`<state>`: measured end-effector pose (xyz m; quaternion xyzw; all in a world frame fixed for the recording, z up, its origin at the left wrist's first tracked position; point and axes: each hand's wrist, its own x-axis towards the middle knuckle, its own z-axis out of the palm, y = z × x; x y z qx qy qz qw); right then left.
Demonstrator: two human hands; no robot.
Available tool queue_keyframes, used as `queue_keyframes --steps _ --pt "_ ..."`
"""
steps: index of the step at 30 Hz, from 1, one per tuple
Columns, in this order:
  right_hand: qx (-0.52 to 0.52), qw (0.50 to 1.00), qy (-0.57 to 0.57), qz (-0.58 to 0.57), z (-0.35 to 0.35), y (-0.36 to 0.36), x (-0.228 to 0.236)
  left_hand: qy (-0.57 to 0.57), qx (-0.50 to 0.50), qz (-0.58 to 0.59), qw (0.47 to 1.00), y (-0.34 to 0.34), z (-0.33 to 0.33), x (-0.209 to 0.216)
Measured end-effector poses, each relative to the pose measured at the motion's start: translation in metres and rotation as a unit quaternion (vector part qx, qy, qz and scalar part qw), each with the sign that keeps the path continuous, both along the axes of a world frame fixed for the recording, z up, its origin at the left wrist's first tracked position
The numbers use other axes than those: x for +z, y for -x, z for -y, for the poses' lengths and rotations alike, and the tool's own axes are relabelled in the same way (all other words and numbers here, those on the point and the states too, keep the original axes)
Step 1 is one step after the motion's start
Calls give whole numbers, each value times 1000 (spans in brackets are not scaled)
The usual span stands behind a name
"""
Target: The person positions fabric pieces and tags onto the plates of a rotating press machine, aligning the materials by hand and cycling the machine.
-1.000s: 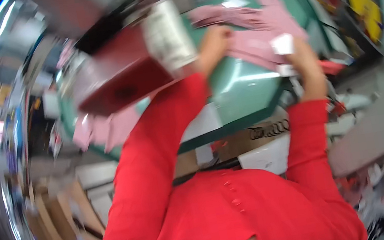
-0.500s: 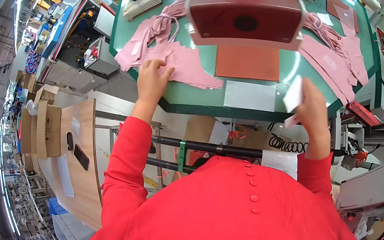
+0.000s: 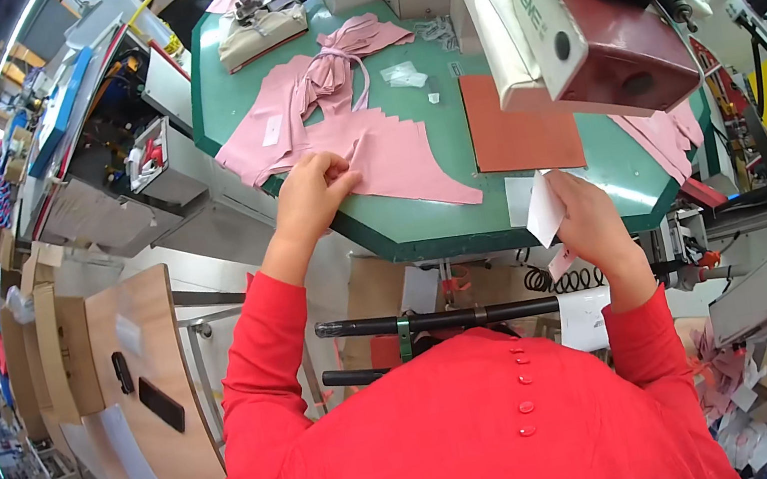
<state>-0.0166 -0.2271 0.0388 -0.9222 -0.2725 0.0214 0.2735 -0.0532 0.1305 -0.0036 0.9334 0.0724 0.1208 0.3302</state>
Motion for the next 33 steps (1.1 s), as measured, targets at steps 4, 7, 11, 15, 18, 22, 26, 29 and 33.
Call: queue_keyframes --steps 4,7,11,15,18,22,26,29,33 --pt "-3 999 33 -9 -6 13 3 52 8 -24 998 -2 -5 1" --pt "12 999 33 -7 -5 12 0 69 -4 -21 997 -1 -17 -3" --pt "34 999 15 -4 2 5 -5 -23 -3 44 999 2 -11 -7" --pt "45 999 1 -26 12 4 0 -89 50 36 994 2 9 -3" --pt "62 998 -4 12 22 -1 -6 -111 75 35 990 -2 12 -5" --pt "83 996 -6 27 33 -10 -10 -85 78 0 993 -4 8 -3" --pt "85 996 -24 20 36 -19 -3 -30 78 -36 996 -6 0 -4" --pt "88 995 -46 19 39 -25 -7 -18 88 -39 995 -6 -5 0" --pt "78 995 -56 -13 38 -26 -13 45 129 -67 988 -7 -14 6"
